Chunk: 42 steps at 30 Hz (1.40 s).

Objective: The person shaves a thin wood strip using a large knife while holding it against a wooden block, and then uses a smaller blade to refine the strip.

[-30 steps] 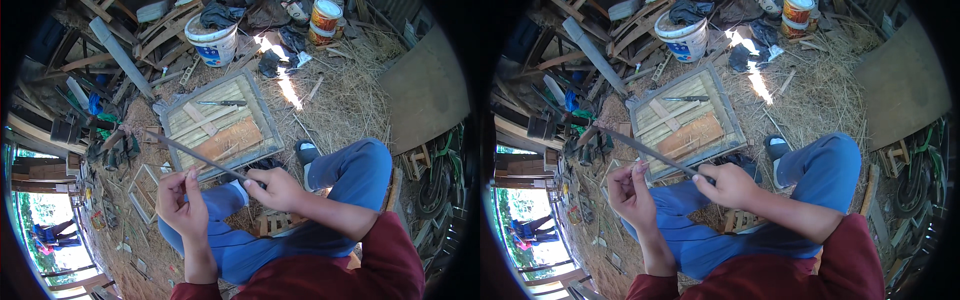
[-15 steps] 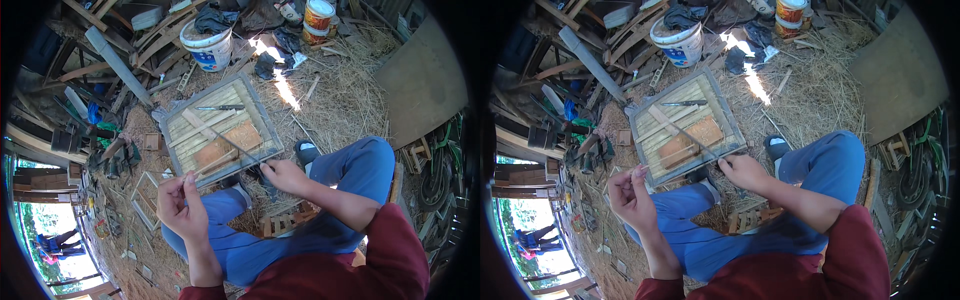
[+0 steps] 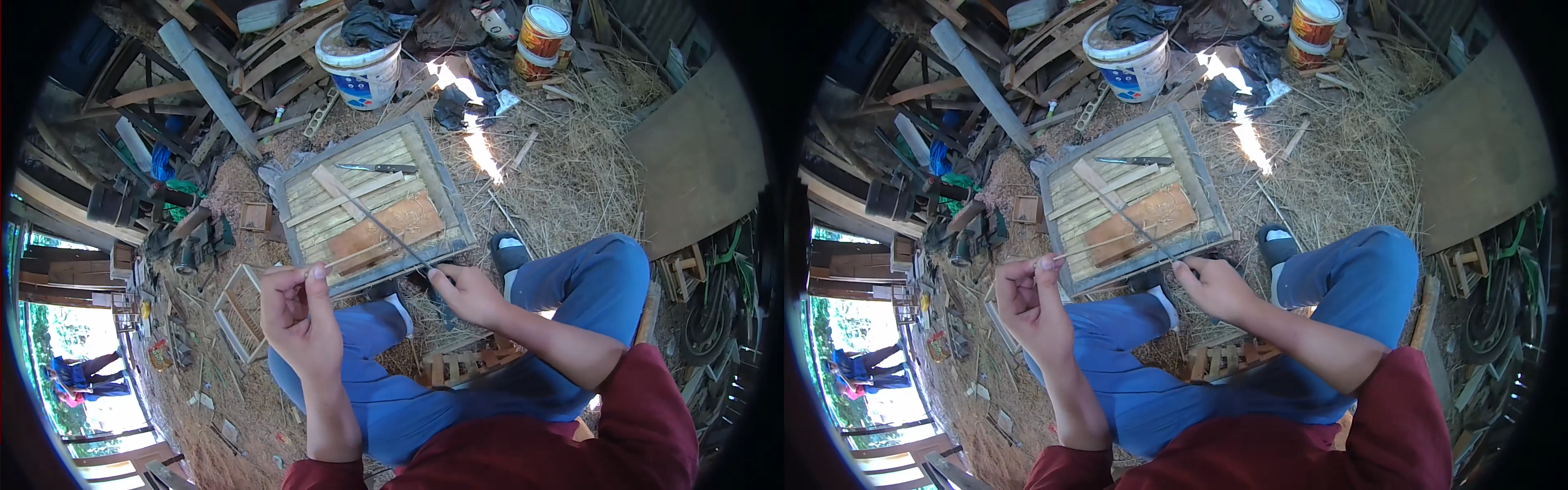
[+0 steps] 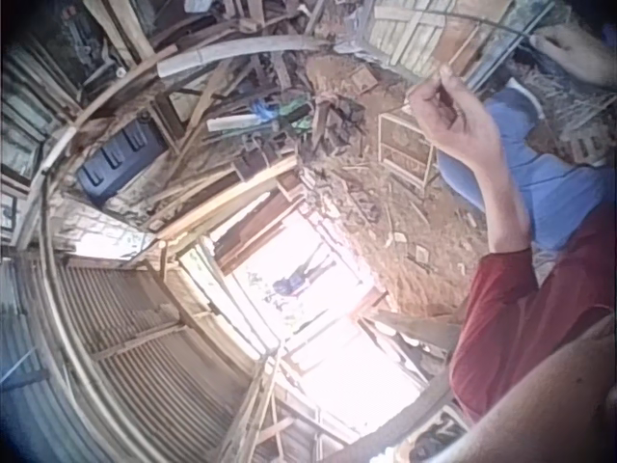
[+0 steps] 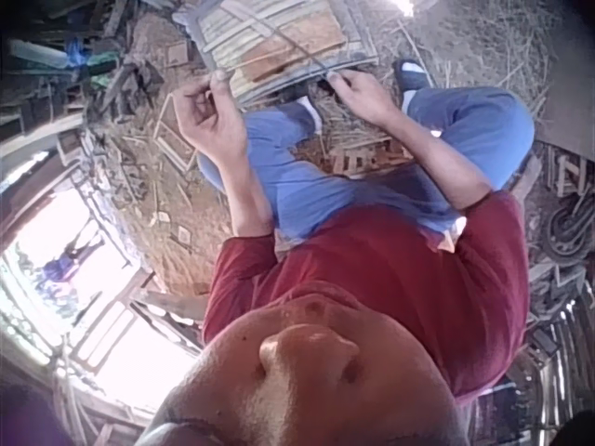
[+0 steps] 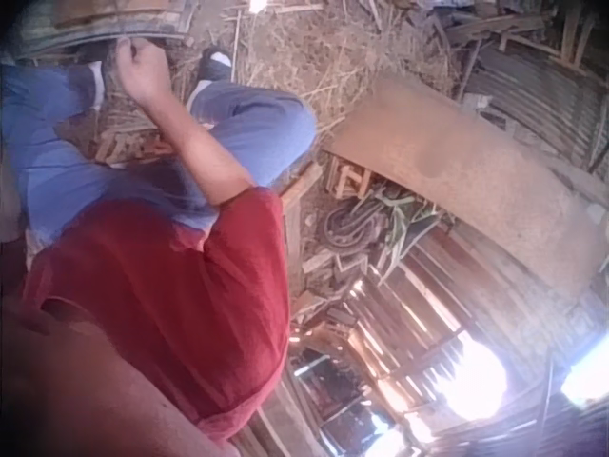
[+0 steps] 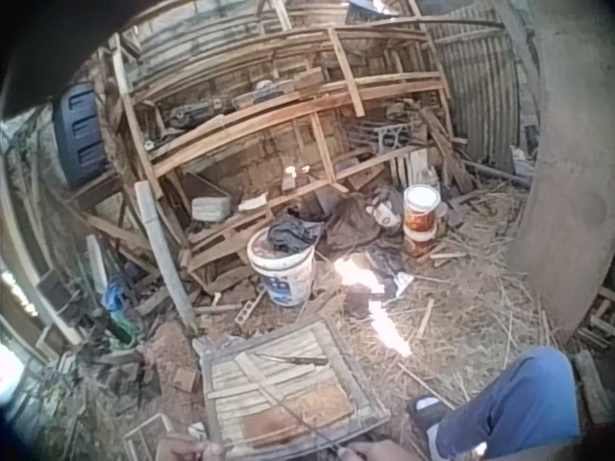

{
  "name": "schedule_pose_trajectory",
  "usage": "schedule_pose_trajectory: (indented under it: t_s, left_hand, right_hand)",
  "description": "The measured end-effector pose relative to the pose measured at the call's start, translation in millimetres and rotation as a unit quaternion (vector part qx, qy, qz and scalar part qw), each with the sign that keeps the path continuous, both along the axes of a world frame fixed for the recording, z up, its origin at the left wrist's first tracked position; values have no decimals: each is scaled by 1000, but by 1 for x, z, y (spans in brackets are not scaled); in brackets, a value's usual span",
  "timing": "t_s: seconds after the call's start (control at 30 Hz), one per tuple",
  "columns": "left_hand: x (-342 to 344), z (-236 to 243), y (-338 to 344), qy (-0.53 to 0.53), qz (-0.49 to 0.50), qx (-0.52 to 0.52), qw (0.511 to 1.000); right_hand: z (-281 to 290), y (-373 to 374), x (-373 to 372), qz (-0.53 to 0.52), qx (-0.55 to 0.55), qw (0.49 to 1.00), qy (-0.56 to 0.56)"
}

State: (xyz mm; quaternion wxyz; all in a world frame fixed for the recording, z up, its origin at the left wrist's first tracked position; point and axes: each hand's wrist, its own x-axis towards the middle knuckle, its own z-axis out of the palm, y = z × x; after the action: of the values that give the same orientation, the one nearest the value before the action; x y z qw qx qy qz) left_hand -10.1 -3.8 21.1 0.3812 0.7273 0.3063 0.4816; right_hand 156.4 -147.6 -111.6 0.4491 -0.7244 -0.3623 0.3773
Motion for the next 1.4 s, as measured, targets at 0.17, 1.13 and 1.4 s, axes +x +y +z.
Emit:
schedule_pose_trajectory:
  t_s: [0.17,1.13,1.4]
  left_hand:
    - [3,3,0,-13,-23,12,1000]
    - [19,1,-18,19,10,5,1000]
    - [10,-1,-21,27,6,1,1000]
  right_hand:
    - [59,10,-12,53,33,997,45]
    - [51,12,-5,31,97,994,34]
    - [59,-4,-12,69,90,994,3]
